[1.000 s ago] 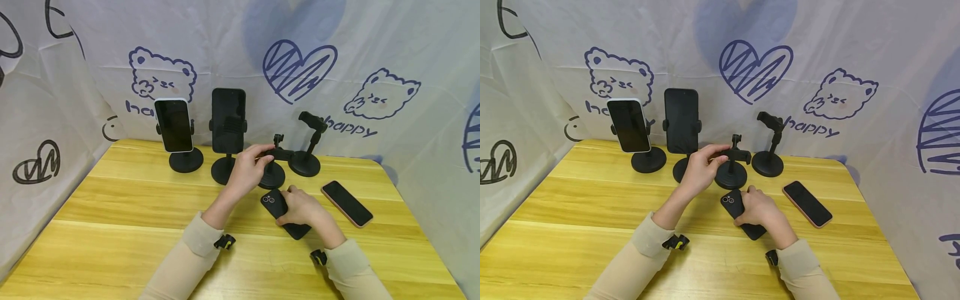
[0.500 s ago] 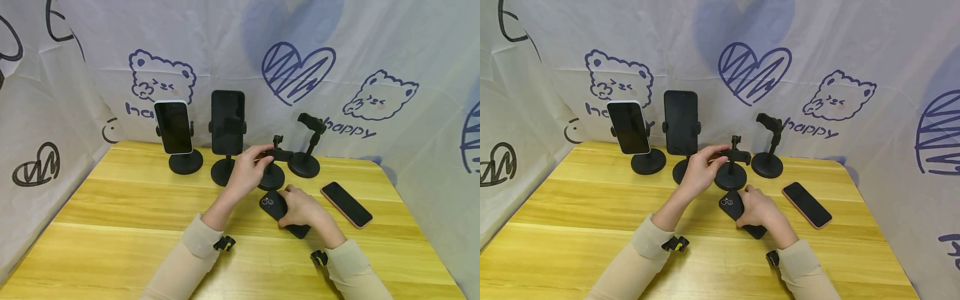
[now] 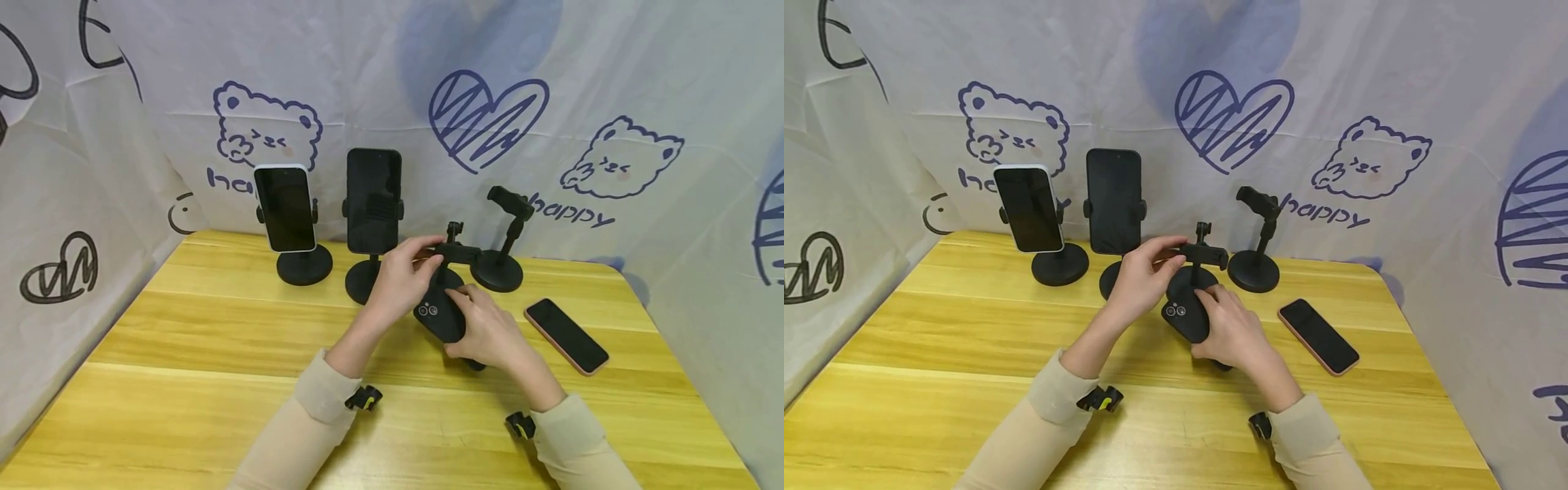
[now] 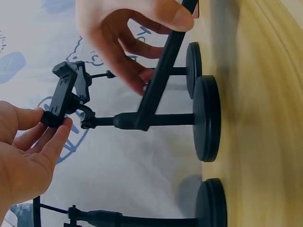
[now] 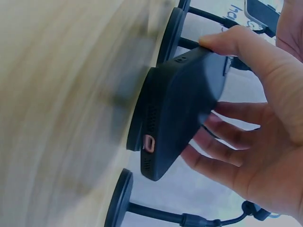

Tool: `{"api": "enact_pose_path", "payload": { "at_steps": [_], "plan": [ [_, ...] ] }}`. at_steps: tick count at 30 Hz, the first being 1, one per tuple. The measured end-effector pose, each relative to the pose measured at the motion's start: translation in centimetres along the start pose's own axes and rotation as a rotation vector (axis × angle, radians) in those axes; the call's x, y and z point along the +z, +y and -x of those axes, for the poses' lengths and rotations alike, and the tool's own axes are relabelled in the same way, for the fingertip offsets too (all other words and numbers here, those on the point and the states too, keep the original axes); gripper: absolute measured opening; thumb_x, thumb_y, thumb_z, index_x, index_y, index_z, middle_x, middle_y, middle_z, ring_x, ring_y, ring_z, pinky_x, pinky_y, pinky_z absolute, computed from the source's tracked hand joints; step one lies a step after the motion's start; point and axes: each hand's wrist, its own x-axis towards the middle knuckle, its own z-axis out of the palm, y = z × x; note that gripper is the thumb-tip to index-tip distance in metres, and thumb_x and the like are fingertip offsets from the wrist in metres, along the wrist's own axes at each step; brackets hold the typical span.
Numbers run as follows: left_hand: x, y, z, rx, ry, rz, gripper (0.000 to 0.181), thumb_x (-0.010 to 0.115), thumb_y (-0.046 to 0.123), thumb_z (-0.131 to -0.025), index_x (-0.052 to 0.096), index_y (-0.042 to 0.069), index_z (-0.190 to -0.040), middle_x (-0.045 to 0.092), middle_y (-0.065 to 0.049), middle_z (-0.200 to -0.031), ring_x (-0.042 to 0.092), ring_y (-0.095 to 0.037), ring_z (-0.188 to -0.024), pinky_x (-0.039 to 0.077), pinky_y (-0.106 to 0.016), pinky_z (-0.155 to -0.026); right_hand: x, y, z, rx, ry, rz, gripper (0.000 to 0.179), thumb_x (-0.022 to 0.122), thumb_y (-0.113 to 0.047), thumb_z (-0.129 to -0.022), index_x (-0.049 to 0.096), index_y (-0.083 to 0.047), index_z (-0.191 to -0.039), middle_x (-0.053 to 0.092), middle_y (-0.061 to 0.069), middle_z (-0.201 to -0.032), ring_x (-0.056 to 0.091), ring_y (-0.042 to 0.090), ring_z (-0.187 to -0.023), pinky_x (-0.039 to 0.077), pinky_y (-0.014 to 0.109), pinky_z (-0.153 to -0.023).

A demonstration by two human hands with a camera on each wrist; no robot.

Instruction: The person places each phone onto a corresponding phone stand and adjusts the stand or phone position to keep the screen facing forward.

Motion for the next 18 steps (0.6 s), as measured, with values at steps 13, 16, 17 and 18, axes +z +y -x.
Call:
{"api": "enact_pose_path", "payload": {
  "at_steps": [13, 16, 17, 18],
  "plan": [
    [-1.4, 2.2, 0.4, 0.193, 0.091, 0.021, 0.031, 0.063, 0.002, -0.103, 0.064, -0.002, -0.134, 0.065, -0.016, -0.131, 0.066, -0.026, -0.121, 0.053, -0.026, -0.103, -1.5, -1.9, 0.7, -0.047, 0.122, -0.023, 0.102, 0.096, -0.038, -0.066, 0.05, -0.008, -0.152, 0.051, 0.016, -0.141, 0.056, 0.034, -0.115, 0.059, 0.052, -0.08],
    [-1.8, 2.6, 0.4, 0.223, 0.113, 0.045, 0.031, 0.064, -0.001, -0.102, 0.065, -0.003, -0.133, 0.065, -0.017, -0.128, 0.066, -0.026, -0.12, 0.054, -0.028, -0.103, -2.2, -2.3, 1.0, -0.06, 0.143, -0.02, 0.103, 0.097, -0.038, -0.065, 0.051, -0.007, -0.151, 0.052, 0.016, -0.139, 0.056, 0.032, -0.112, 0.06, 0.05, -0.079],
    [-1.9, 2.7, 0.4, 0.228, 0.118, 0.05, 0.031, 0.064, -0.001, -0.101, 0.065, -0.003, -0.132, 0.065, -0.017, -0.128, 0.066, -0.026, -0.12, 0.054, -0.028, -0.103, -2.5, -2.4, 1.1, -0.064, 0.153, -0.018, 0.103, 0.097, -0.038, -0.064, 0.052, -0.007, -0.151, 0.052, 0.015, -0.139, 0.056, 0.032, -0.111, 0.06, 0.049, -0.079],
    [-2.0, 2.8, 0.4, 0.23, 0.119, 0.054, 0.031, 0.064, -0.001, -0.101, 0.065, -0.004, -0.132, 0.065, -0.018, -0.127, 0.066, -0.026, -0.12, 0.054, -0.029, -0.103, -2.7, -2.5, 1.2, -0.069, 0.163, -0.018, 0.103, 0.096, -0.038, -0.064, 0.052, -0.007, -0.151, 0.052, 0.015, -0.139, 0.056, 0.032, -0.111, 0.06, 0.049, -0.079]
  ]
}}
